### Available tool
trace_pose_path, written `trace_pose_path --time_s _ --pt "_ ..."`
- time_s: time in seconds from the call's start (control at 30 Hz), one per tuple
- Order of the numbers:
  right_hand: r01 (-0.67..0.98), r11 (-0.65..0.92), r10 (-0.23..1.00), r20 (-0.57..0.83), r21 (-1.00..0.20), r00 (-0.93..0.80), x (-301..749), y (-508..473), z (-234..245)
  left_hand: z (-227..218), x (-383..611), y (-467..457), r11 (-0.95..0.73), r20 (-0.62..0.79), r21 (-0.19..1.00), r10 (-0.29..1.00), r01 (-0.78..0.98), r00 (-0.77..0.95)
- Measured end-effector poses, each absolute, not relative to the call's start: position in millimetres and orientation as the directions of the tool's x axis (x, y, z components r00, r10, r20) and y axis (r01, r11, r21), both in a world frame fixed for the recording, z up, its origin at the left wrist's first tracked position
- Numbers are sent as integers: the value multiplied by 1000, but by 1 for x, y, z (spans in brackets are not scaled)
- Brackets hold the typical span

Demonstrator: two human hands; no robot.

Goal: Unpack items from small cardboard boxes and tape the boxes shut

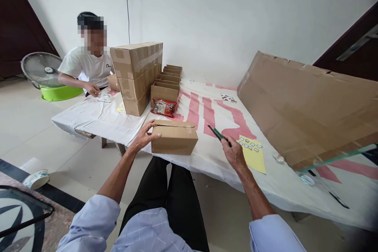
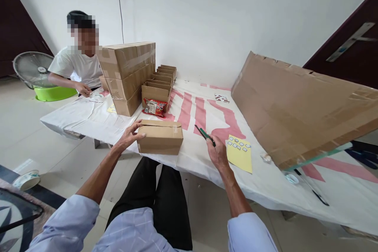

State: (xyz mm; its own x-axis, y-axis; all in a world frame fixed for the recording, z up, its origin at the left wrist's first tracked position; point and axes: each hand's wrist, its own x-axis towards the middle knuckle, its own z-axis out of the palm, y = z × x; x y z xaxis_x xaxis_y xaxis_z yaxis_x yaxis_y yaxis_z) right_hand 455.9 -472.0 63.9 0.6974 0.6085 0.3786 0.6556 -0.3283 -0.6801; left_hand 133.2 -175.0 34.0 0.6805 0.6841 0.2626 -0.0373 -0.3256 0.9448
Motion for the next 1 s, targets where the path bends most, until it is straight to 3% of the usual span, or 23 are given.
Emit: trace_pose_path --time_s 0.13,0.3,0.6,0.83,1.0 --pt "696 -177 784 328 -696 528 431 -447 133 35 133 -179 -321 270 946 700 -47 661" --pt "796 -50 930 264 -603 258 409 -406 188 34 131 -185 -343 276 939 690 -34 669" --pt "901 -104 981 106 -420 162 394 -379 220 32 137 -193 -350 303 935 705 -57 641" --pt "967 -142 976 132 -210 172 434 -390 227 28 136 -190 -344 280 939 716 -25 639" --pt "843 -274 868 258 -463 424 495 -443 175 34 135 -186 -368 280 930 688 -10 669"
